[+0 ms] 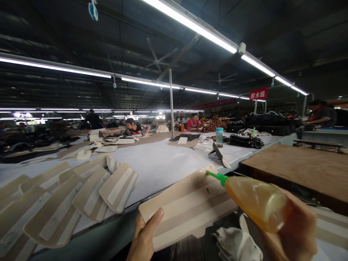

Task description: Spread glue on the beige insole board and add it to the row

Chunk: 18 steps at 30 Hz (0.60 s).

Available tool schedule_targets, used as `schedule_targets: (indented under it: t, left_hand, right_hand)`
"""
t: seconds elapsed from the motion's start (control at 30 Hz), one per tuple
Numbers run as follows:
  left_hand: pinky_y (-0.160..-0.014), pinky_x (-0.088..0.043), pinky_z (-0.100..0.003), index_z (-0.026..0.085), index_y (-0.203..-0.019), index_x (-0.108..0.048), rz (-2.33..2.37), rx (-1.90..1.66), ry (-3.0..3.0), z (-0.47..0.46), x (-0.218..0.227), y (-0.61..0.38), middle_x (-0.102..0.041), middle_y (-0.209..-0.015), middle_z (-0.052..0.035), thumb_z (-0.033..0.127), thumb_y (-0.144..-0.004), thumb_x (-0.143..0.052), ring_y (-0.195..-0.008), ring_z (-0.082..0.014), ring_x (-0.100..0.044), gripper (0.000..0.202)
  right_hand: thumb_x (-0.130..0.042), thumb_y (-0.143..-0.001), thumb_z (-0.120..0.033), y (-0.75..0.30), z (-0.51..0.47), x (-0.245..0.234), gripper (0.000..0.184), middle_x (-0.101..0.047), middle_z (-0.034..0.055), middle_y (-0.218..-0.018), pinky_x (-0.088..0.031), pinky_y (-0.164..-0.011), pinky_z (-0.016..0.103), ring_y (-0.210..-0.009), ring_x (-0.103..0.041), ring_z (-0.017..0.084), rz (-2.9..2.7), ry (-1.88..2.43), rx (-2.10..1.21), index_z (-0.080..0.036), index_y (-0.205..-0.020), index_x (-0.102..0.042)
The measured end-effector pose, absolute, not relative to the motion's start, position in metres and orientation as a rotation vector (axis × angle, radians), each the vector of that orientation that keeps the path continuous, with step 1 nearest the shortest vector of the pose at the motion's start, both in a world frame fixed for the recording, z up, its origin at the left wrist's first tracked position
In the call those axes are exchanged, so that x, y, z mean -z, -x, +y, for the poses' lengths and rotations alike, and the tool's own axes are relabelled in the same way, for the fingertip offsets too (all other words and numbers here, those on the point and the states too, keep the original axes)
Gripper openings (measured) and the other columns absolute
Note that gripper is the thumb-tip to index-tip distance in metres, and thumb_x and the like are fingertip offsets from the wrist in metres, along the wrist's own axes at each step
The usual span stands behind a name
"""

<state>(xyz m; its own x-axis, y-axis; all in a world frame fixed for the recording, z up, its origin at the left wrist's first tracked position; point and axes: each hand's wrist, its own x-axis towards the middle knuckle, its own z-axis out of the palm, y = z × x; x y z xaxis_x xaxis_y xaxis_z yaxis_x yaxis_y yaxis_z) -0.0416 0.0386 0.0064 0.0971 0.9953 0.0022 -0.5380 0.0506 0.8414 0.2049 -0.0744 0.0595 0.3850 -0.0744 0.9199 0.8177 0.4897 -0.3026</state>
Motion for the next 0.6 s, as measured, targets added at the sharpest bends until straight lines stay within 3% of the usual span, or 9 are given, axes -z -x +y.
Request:
schedule_targets:
  t: [0.1, 0.27, 0.4, 0.5, 0.6]
  left_hand:
    - [-0.084, -0.059, -0.032, 0.021, -0.105, -0.063, 0.739, -1.341, -0.808, 0.038, -0.006, 0.041, -0.081, -0.09, -0.0038, 0.041, -0.061, -0.091, -0.084, -0.025, -0.077, 0.056]
    - [-0.074, -0.06, -0.033, 0.019, -0.106, -0.064, 0.742, -1.341, -0.808, 0.038, -0.005, 0.041, -0.08, -0.094, -0.0067, 0.042, -0.06, -0.091, -0.094, -0.0302, -0.076, 0.059]
    - [-0.08, -0.059, -0.036, 0.017, -0.114, -0.064, 0.735, -1.358, -0.821, 0.04, -0.004, 0.041, -0.08, -0.095, -0.0084, 0.041, -0.063, -0.09, -0.097, -0.0314, -0.075, 0.062]
    - [-0.085, -0.058, -0.037, 0.017, -0.117, -0.063, 0.738, -1.354, -0.836, 0.041, -0.002, 0.041, -0.08, -0.096, -0.0085, 0.04, -0.063, -0.09, -0.099, -0.0309, -0.074, 0.065]
    - [-0.089, -0.057, -0.035, 0.016, -0.115, -0.065, 0.732, -1.362, -0.854, 0.04, 0.001, 0.042, -0.08, -0.098, -0.0084, 0.04, -0.064, -0.089, -0.103, -0.0303, -0.072, 0.062]
  right_hand:
    - [-0.076, -0.075, -0.027, -0.203, -0.074, -0.059, 0.059, -0.066, 0.0024, -0.111, -0.05, -0.09, 0.04, -0.097, -0.064, 0.027, -1.058, 0.967, 0.682, -0.036, -0.131, -0.058]
    - [-0.078, -0.07, -0.035, -0.204, -0.075, -0.056, 0.045, -0.069, 0.0024, -0.1, -0.053, -0.081, 0.04, -0.089, -0.064, 0.027, -1.1, 1.047, 0.678, -0.034, -0.114, -0.064]
    - [-0.079, -0.067, -0.031, -0.208, -0.071, -0.057, 0.051, -0.068, 0.0055, -0.105, -0.051, -0.086, 0.042, -0.094, -0.065, 0.028, -0.968, 1.042, 0.685, -0.028, -0.116, -0.064]
    - [-0.087, -0.054, -0.044, -0.212, -0.068, -0.06, 0.053, -0.069, 0.0061, -0.09, -0.054, -0.075, 0.044, -0.082, -0.067, 0.03, -0.893, 1.112, 0.639, -0.023, -0.099, -0.068]
    - [-0.088, -0.05, -0.054, -0.213, -0.066, -0.059, 0.067, -0.066, 0.0084, -0.101, -0.05, -0.087, 0.052, -0.093, -0.065, 0.034, -0.817, 1.129, 0.6, -0.025, -0.106, -0.065]
